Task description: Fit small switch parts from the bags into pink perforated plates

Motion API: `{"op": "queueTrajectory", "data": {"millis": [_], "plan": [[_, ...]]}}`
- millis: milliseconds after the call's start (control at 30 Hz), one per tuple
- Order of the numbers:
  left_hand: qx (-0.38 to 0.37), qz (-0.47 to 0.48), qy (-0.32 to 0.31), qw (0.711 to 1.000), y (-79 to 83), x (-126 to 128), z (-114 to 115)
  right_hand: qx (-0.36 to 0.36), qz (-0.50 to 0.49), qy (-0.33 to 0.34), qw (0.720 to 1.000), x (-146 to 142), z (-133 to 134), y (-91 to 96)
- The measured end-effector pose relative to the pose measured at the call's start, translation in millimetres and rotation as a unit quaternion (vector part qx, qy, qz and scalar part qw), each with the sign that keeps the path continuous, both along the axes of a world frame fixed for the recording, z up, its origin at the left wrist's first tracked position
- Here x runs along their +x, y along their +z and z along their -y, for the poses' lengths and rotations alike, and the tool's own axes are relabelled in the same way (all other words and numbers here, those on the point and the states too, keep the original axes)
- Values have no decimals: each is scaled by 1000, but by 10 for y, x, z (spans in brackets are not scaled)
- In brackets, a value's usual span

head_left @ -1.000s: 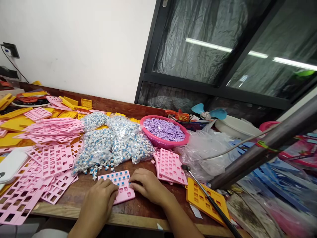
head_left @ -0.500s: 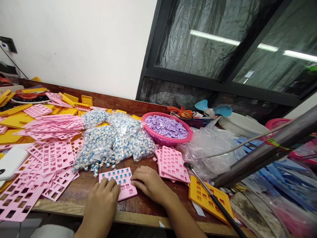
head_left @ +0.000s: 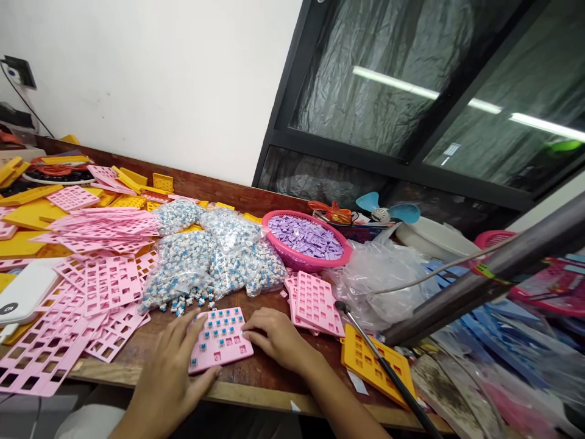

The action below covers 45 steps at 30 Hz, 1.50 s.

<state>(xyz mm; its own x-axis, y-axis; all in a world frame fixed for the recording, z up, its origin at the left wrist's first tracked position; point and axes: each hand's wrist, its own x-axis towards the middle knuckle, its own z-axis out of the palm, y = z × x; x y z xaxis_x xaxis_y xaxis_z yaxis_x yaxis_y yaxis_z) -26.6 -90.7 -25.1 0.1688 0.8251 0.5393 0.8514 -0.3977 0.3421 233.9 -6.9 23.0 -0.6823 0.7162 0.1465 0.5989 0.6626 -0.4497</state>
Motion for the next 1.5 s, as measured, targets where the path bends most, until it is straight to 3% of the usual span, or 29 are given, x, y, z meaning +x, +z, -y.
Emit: {"op": "queueTrajectory", "data": {"millis": [200, 300, 433, 533, 667, 733, 800, 900, 1067, 1167, 1233, 1400, 1500], "plan": [[-108, 13, -47, 993, 95, -160, -182, -113, -54, -21, 992, -12, -298, 233], [-101, 19, -41, 994, 124, -84, -213, -207, -98, -34, 973, 2, -493, 212], [33, -30, -44, 998, 187, 6, -253, -266, -222, -81, 935, -6, -579, 21], [152, -103, -62, 981, 281, 30, -335, -370, -273, -53, 886, -35, -518, -66], [249, -193, -124, 941, 398, 37, -487, -528, -307, 10, 792, -32, -411, 15], [277, -200, -150, 928, 416, 51, -541, -550, -301, 51, 777, -14, -371, 100], [281, -190, -154, 928, 402, 71, -565, -536, -285, 85, 790, 2, -343, 177], [252, -142, -111, 951, 352, 70, -552, -467, -270, 99, 836, 27, -330, 248], [137, -4, -29, 990, 316, -108, -480, -278, -265, 20, 923, 137, -366, 268], [85, 8, -21, 996, 278, -266, -457, -253, -242, 12, 937, 185, -391, 270], [51, -11, -15, 999, 217, -352, -461, -329, -254, 25, 909, 190, -402, 270], [-69, -51, 1, 996, 58, -439, -517, -575, -267, 39, 772, 205, -450, 177], [-103, -10, -19, 994, 48, -439, -562, -627, -271, -2, 731, 260, -532, 71]]}}
